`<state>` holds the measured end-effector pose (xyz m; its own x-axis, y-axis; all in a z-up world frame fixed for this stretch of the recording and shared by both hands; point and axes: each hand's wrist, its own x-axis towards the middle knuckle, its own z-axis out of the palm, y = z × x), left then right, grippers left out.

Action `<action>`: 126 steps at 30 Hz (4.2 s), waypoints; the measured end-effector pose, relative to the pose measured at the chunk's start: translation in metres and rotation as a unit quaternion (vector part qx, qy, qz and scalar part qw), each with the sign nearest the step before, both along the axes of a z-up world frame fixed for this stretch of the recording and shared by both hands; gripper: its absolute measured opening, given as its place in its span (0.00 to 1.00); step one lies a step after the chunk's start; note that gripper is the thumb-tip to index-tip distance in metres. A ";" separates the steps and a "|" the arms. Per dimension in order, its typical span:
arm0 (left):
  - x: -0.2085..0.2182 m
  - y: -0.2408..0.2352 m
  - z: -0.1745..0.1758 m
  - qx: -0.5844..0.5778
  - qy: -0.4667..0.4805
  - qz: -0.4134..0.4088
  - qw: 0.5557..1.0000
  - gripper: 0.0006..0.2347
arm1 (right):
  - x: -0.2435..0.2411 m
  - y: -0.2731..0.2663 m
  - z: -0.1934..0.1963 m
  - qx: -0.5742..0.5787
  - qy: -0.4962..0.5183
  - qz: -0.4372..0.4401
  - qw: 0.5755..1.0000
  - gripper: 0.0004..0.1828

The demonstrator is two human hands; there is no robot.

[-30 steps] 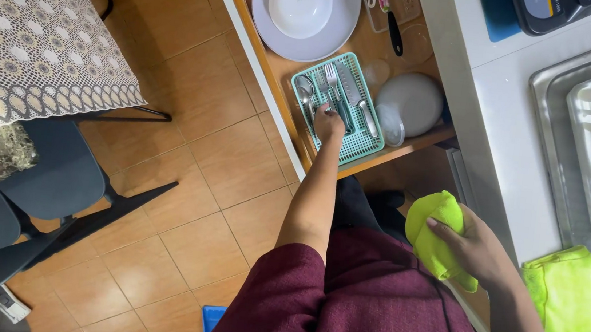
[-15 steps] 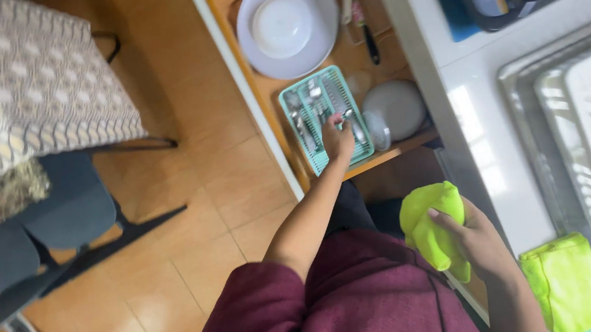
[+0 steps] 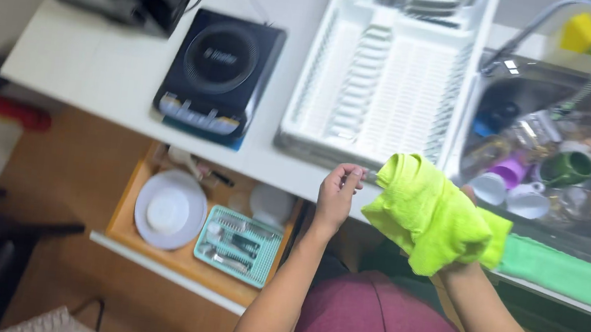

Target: The person dries various pieces of cutlery, including knives, forks, spoons, and a can opener, using a green cloth. The person takes each item from a white dish rack, wipes it dry, and places it into a drawer organizer.

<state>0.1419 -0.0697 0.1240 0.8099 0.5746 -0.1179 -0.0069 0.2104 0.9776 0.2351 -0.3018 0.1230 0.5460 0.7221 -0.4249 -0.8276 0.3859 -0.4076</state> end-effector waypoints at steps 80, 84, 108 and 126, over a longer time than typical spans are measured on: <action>0.116 -0.135 0.144 0.401 -0.132 -0.041 0.906 0.05 | 0.162 0.013 0.132 -0.018 -0.163 -0.050 0.985 0.20; 0.116 -0.150 0.102 0.301 0.062 -0.036 0.951 0.08 | 0.147 0.007 0.126 -0.031 -0.285 -0.093 0.953 0.21; 0.134 -0.169 0.085 0.192 0.123 0.002 0.974 0.14 | 0.139 -0.034 0.106 -0.112 -0.337 -0.101 0.929 0.15; 0.166 -0.059 0.108 -0.055 -0.098 0.054 0.992 0.18 | 0.113 -0.078 0.088 -0.219 -0.344 0.136 0.903 0.20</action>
